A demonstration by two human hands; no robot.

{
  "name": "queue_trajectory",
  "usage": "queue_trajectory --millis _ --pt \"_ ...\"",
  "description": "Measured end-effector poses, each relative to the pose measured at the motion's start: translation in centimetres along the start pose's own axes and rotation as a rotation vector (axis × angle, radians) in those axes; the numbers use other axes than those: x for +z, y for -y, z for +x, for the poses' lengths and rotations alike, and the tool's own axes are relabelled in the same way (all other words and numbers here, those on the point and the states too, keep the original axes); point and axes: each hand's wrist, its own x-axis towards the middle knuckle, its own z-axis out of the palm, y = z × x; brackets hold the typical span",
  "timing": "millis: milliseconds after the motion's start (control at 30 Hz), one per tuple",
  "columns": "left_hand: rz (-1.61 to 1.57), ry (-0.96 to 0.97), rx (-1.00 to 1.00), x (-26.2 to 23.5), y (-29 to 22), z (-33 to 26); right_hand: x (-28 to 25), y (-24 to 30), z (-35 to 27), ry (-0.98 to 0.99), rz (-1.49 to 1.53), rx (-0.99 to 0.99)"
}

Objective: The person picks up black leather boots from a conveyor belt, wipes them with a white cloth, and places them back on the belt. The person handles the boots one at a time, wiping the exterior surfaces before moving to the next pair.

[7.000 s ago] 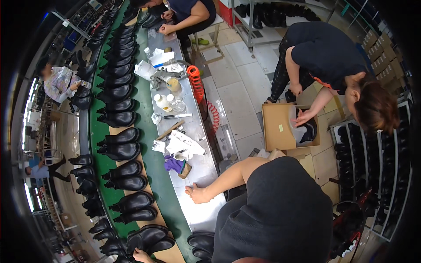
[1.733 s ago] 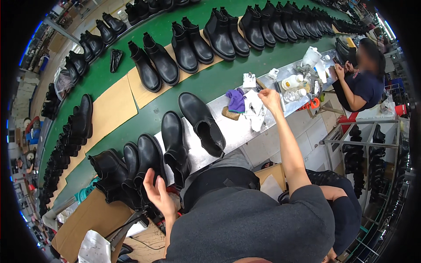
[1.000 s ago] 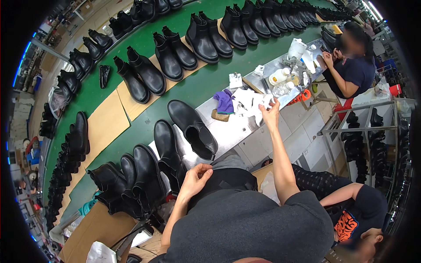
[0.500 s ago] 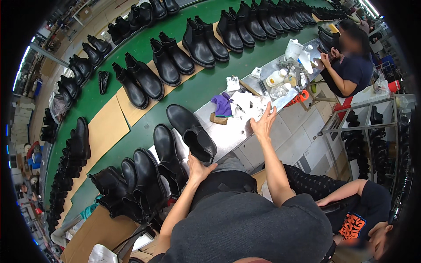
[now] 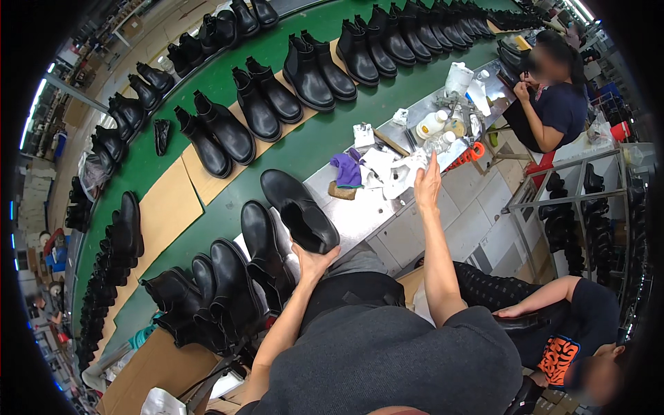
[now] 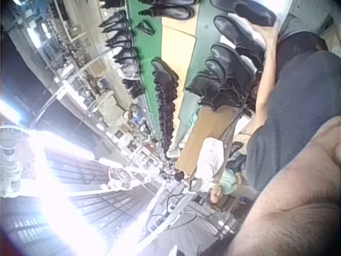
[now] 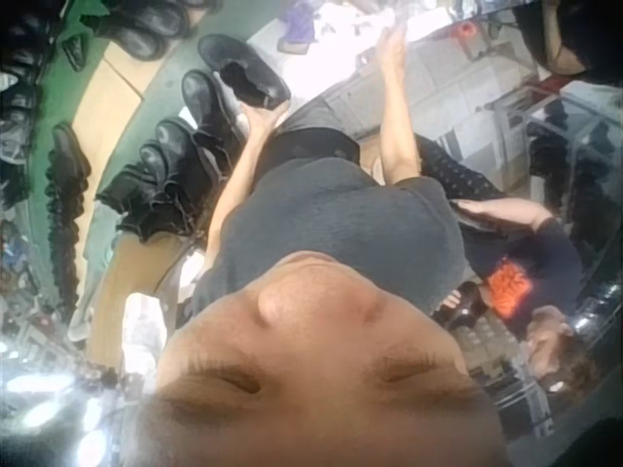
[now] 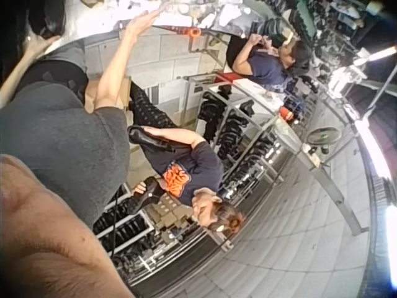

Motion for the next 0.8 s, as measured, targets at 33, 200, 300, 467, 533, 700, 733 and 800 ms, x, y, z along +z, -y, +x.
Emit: queue_trajectory --millis 33,200,300,467,533,700,733,800 --pt "-0.095 -0.014 -0.013 -0.4 -1.6 0.2 -0.5 0.7 0.6 -0.017 0.03 -0.081" --pt "-0.564 -0.123 -0.089 -3.0 -9.8 0.2 -4.3 2.9 3.0 0.024 -0.046 -0.09" --pt "-0.684 -0.151 -0.123 -5.2 -13.4 0.3 -5.6 2.7 3.3 -0.077 -0.004 -0.076" --pt "-0.793 -0.023 -0.199 -8.8 -16.0 0.0 -7.8 1.2 1.9 -0.01 0.285 0.014" --pt "-0.795 0.02 -0.21 -9.4 -16.1 0.1 -6.6 -2.8 1.1 0.009 0.959 0.352" --pt "-0.737 0.013 -0.104 -9.9 -15.1 -0.2 -4.6 -6.0 3.4 -0.051 1.384 0.69" --pt "-0.694 0.002 -0.098 -10.1 -16.1 -0.7 -4.6 -6.5 4.8 -0.031 1.308 0.726" --pt "-0.582 -0.015 -0.064 -9.9 -15.9 -0.7 -3.9 -7.5 7.5 -0.015 1.245 0.728"
